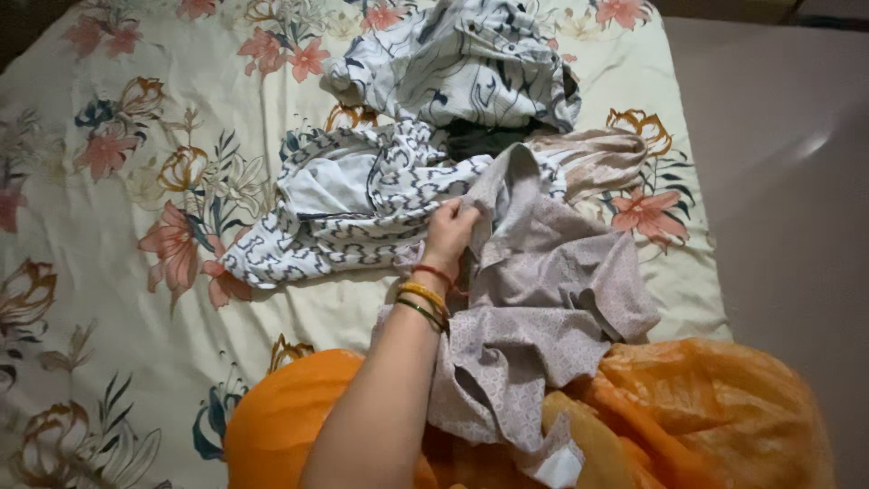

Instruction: The person sits on a bed and folds a light-colored patterned shirt by hand. They button the collar, smooth the fabric, fold the sleeves and body into a compact rectangle, and place the folded shirt aside before picking up another garment.

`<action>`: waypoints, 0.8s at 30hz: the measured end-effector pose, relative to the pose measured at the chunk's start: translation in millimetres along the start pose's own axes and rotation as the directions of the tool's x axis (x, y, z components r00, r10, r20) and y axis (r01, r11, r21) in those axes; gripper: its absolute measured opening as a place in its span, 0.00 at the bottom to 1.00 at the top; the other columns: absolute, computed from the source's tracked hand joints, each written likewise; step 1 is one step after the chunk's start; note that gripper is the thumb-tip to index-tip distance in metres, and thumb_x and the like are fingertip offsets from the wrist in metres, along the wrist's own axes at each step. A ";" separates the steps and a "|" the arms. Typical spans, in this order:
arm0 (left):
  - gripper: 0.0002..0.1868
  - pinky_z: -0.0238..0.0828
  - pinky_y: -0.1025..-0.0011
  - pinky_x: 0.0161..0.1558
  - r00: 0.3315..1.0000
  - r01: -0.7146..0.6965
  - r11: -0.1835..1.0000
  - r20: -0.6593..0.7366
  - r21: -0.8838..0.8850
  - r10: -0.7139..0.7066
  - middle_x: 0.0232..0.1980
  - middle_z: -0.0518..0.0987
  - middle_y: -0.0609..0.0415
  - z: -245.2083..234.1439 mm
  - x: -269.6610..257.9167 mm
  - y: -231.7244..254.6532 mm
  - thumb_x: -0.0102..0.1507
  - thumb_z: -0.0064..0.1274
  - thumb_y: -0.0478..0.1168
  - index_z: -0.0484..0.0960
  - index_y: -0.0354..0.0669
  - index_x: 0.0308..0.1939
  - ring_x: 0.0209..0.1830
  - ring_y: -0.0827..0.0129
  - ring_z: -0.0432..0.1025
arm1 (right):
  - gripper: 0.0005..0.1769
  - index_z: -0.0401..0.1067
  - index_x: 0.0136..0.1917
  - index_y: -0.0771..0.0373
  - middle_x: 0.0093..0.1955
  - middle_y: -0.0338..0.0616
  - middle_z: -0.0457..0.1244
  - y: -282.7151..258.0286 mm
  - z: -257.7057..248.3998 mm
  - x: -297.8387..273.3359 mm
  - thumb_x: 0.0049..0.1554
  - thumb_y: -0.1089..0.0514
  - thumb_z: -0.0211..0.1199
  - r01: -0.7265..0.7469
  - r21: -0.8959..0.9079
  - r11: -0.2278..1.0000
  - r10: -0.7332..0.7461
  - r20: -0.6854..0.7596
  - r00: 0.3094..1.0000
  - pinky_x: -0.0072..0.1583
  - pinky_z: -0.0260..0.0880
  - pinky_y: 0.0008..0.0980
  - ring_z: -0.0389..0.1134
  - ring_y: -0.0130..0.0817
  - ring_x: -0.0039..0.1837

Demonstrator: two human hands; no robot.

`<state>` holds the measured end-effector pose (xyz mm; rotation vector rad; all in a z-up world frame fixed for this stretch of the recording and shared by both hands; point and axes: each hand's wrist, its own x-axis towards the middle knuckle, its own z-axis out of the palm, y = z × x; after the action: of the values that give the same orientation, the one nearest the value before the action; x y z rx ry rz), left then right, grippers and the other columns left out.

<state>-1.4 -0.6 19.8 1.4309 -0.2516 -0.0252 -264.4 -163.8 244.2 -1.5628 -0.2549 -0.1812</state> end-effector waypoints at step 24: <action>0.30 0.75 0.65 0.46 0.949 -0.283 0.858 0.253 0.429 0.187 0.46 0.82 0.46 69.6 -154.8 259.5 0.57 0.69 0.53 0.74 0.34 0.49 0.44 0.63 0.77 | 0.17 0.71 0.62 0.68 0.53 0.48 0.67 -22.3 -38.5 113.7 0.63 0.57 0.57 -0.281 0.353 0.892 0.291 0.027 0.956 0.50 0.74 0.33 0.70 0.35 0.51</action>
<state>-199.7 -5.2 258.2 1.8660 -0.6368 0.0974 -159.5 -197.0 297.2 -1.2188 -0.0285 0.0740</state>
